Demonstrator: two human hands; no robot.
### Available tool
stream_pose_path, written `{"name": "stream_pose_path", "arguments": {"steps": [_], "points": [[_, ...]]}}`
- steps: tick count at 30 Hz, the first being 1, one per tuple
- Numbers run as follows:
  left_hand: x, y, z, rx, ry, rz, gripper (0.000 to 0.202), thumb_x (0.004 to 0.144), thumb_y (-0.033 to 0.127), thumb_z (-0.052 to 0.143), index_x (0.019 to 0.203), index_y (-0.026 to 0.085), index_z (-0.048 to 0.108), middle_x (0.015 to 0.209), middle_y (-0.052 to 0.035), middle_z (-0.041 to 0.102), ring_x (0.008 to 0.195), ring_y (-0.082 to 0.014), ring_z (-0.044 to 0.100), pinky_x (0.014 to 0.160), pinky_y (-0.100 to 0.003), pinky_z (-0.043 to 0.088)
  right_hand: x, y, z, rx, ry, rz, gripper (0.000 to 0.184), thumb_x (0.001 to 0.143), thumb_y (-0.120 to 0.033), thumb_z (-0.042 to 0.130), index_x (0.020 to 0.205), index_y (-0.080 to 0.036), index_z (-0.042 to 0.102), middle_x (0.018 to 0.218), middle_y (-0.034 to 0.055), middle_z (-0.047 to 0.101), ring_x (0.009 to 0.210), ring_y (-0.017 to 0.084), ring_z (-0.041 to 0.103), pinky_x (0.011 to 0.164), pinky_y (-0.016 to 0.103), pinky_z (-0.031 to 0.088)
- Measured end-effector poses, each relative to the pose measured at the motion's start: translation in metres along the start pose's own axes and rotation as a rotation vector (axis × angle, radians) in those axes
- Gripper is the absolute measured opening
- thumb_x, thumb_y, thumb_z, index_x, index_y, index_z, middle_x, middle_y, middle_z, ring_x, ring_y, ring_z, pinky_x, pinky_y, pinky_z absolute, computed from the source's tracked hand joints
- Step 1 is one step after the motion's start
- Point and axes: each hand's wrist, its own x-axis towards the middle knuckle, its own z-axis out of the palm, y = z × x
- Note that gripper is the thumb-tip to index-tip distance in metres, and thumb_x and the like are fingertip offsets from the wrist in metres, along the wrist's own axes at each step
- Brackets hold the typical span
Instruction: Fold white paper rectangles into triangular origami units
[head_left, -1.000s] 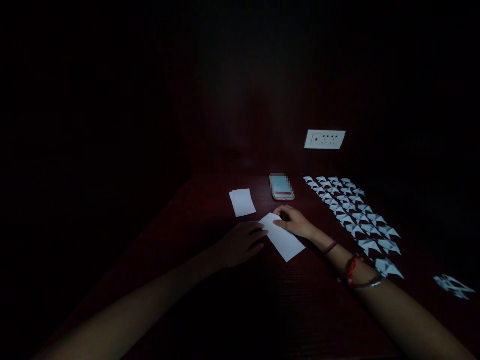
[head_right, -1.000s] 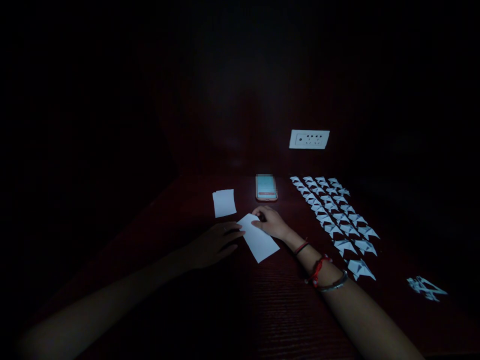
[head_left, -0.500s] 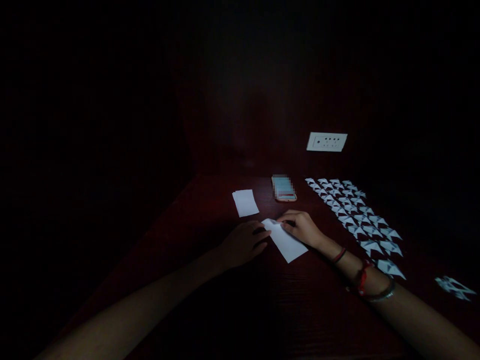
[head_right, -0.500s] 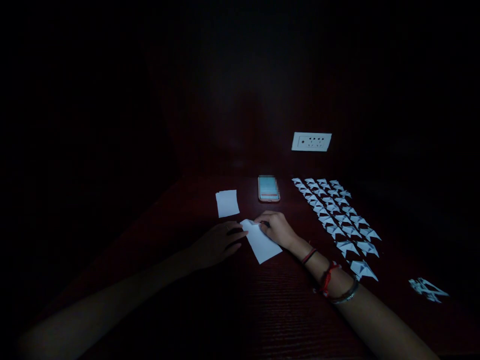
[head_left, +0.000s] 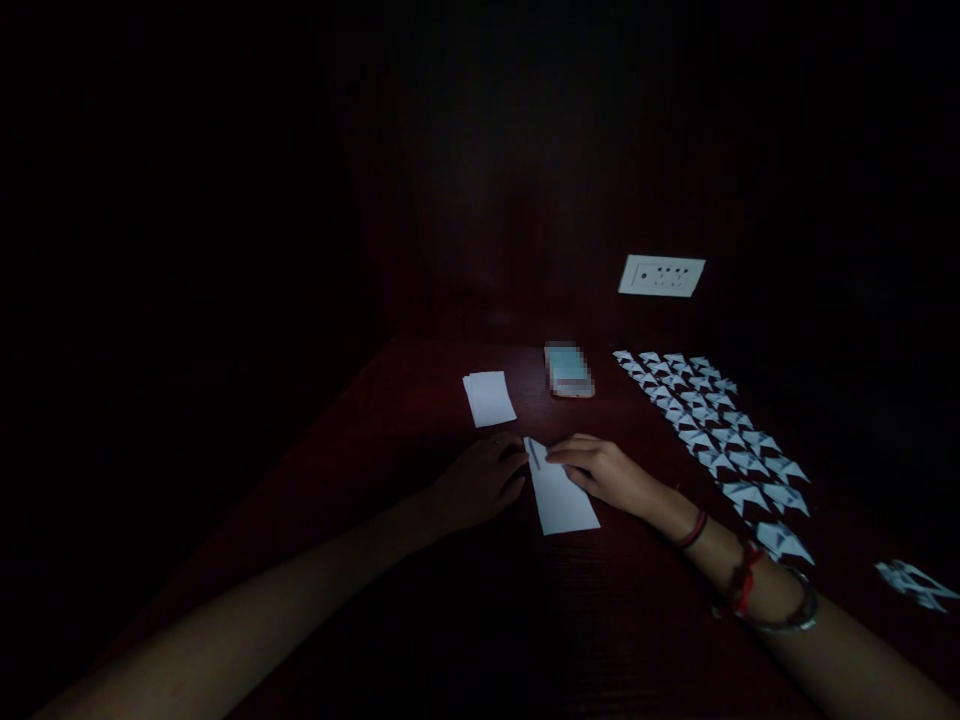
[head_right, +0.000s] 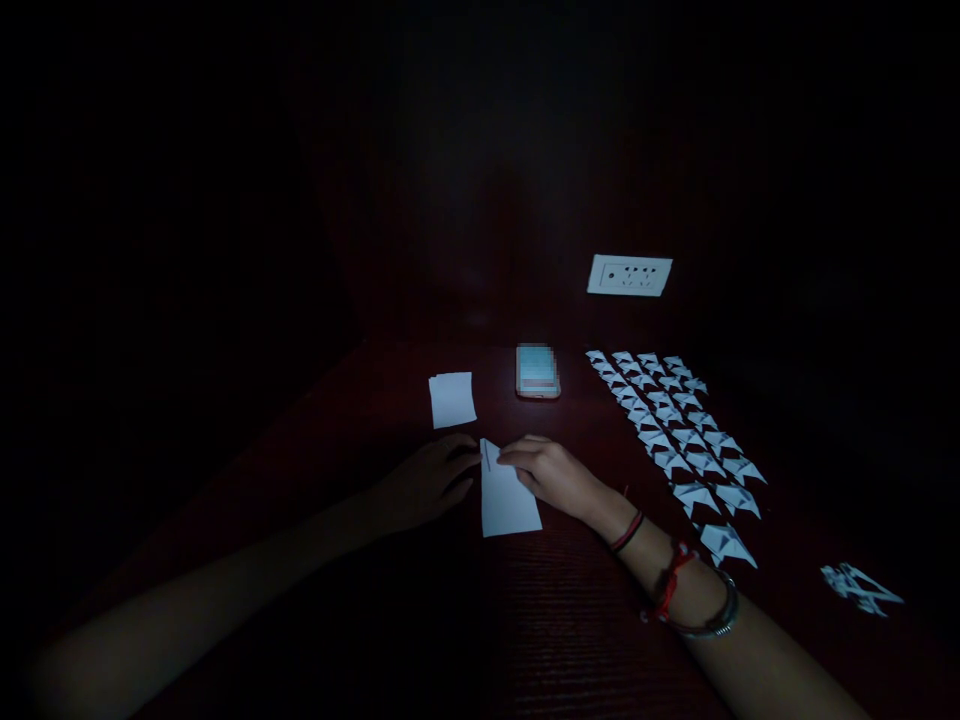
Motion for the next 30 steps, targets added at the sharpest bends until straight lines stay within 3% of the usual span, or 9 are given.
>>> {"name": "stream_pose_path", "arguments": {"steps": [6,20,30], "points": [[0.0009,0.0021,-0.0032,-0.016,-0.002,-0.029,0.024,0.081,0.024,0.044,0.103,0.016,0.048,0.109,-0.0071,0.042,0.1,-0.0182,0.043,0.087,-0.033,0.038,-0.0005,-0.0001,0.0019,-0.111,-0.035,-0.108,0.033,0.076,-0.004,0.042,0.103,-0.015,0.056,0.101,0.0072,0.057,0.095,0.016,0.049,0.083,0.031,0.044],[0.0012,-0.002,0.0002,-0.007,0.031,-0.08,0.021,0.078,0.029,0.049,0.095,0.017,0.052,0.1,-0.0051,0.045,0.09,-0.0163,0.047,0.08,-0.031,0.041,0.0005,-0.0084,0.0019,-0.349,-0.135,-0.172,0.029,0.083,-0.009,0.038,0.108,-0.014,0.052,0.105,0.0071,0.055,0.098,0.016,0.048,0.08,0.027,0.046],[0.0019,-0.0024,-0.0045,0.01,-0.006,-0.078,0.02,0.08,0.031,0.047,0.094,0.018,0.054,0.098,-0.0047,0.049,0.091,-0.0164,0.048,0.082,-0.031,0.039,-0.0001,-0.0087,0.0015,-0.361,-0.131,-0.218,0.031,0.082,-0.009,0.041,0.11,-0.016,0.05,0.106,0.0059,0.055,0.101,0.016,0.047,0.08,0.027,0.047]]}}
